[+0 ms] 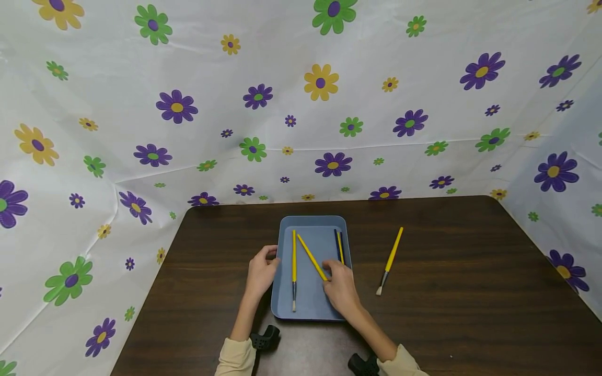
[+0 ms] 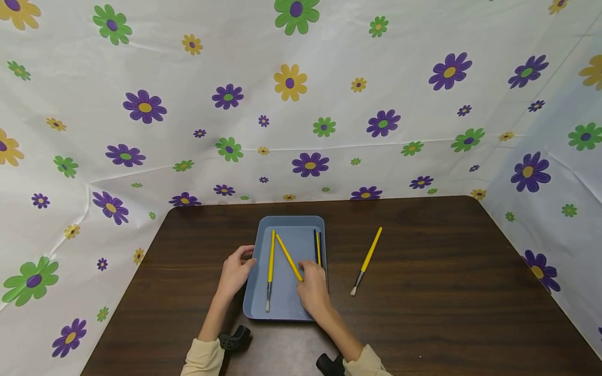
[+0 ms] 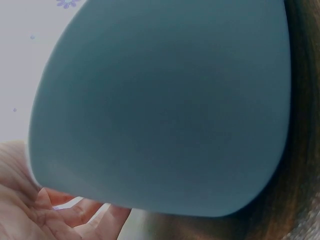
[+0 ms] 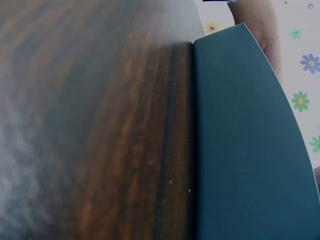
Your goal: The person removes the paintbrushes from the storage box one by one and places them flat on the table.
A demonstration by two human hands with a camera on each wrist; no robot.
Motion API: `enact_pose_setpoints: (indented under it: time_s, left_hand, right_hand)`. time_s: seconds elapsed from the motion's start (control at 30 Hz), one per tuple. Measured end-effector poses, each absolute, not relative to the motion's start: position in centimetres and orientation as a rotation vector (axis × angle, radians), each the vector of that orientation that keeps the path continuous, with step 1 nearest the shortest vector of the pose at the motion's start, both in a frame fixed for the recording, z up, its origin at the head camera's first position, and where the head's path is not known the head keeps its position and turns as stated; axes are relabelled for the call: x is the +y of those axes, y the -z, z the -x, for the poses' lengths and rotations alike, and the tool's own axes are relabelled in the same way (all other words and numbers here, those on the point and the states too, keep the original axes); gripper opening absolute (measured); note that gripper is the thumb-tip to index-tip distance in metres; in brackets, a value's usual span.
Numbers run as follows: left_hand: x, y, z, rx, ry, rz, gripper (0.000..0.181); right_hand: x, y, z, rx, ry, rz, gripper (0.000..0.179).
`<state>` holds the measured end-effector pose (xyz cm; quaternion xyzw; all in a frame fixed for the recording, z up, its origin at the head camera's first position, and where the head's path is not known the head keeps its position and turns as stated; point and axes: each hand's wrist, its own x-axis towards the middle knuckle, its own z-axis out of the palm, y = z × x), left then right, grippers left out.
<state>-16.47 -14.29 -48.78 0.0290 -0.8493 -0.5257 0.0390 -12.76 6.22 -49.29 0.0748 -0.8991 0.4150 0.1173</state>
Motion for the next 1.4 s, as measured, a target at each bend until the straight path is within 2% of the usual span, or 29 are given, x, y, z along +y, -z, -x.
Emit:
enact_pose_setpoints:
  time_s: [0.43,1.0,1.4]
  left_hand:
    - [-14.30,48.75,16.27,-2.615,1.627,-0.099,0.034]
    - [-14.20,48.71,16.35,-2.619,1.631,-0.102,0.034]
    - [-14.26,48.75,16.30,-2.619,1.607,-0.085,0.033]
  right_hand:
    - [6.37,49.21,12.74,-2.583,-1.294,-0.202,0.020]
    - [6.64,48.89,12.52,-2.587,-1.440,-0.228,0.019]
    - [6.95,48.36,12.34,-2.623,-1.656,-0.149,0.013]
